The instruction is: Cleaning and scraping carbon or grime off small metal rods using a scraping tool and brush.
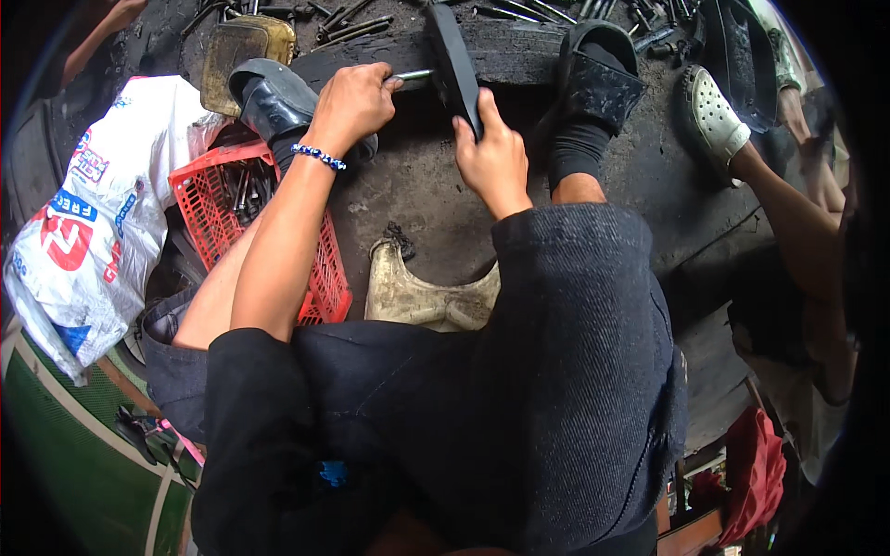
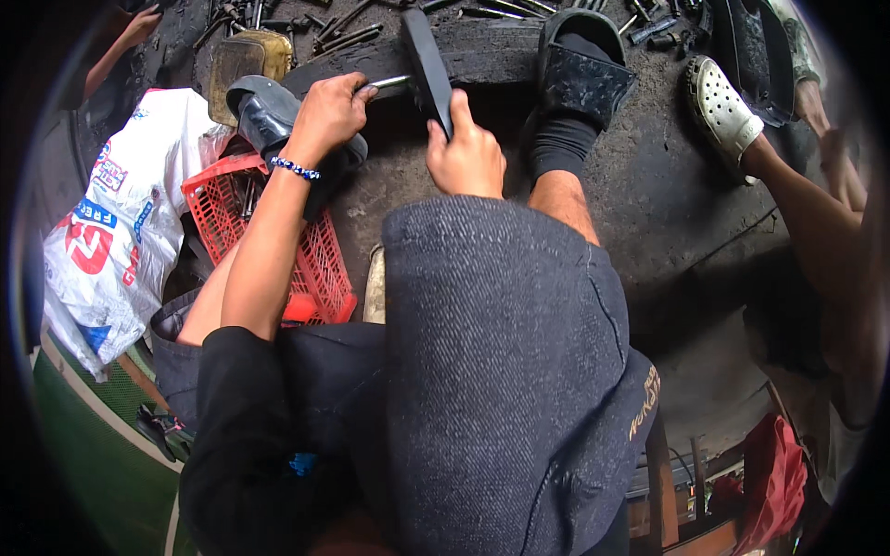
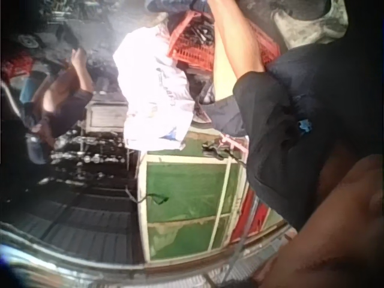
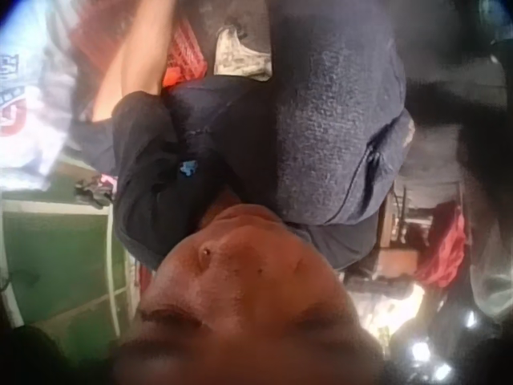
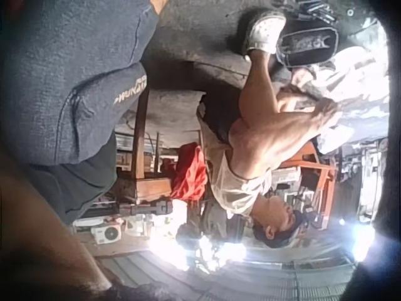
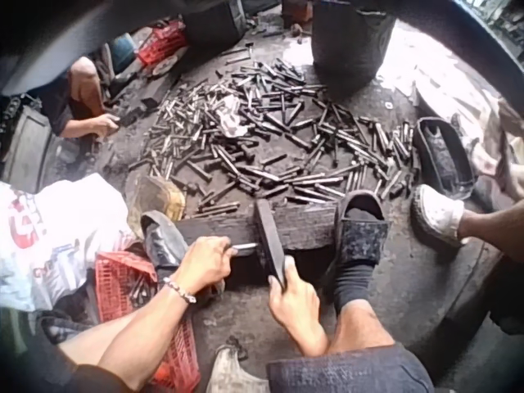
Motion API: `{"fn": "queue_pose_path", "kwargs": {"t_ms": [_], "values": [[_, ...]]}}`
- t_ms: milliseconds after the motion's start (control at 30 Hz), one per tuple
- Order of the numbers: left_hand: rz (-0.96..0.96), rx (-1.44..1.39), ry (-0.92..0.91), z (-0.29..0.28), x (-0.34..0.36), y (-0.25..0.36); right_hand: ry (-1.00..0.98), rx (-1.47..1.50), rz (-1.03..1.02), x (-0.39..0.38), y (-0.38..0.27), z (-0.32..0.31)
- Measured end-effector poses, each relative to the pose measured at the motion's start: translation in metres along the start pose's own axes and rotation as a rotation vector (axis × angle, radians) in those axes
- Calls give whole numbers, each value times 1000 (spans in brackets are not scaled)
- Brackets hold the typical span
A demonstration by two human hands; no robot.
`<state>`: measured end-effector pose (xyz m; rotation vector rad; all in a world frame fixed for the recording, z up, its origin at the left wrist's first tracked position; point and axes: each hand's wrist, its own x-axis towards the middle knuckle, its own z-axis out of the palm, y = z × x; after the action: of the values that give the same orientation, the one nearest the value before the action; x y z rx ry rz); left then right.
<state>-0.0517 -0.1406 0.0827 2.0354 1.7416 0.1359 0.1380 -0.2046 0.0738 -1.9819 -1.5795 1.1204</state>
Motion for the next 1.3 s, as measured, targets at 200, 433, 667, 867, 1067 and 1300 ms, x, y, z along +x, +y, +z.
{"fn": "queue_pose_path", "kwargs": {"t_ms": [200,433,667,867,1067,1300], "values": [[-4,14,-66,4,0,-7,30,11,-64,-12,14,0],[-56,-34,16,9,-7,-5,-5,178,5,-46,37,11],[-15,-7,64,7,-3,1,43,-40,41,-1,-5,-1],[23,30,35,5,-7,-8,1,-89,-74,-16,5,3],[-4,74,24,8,-4,12,63,166,23,-24,35,10],[-88,59,0,-9,-8,16,-103,230,114,-80,51,-6]]}}
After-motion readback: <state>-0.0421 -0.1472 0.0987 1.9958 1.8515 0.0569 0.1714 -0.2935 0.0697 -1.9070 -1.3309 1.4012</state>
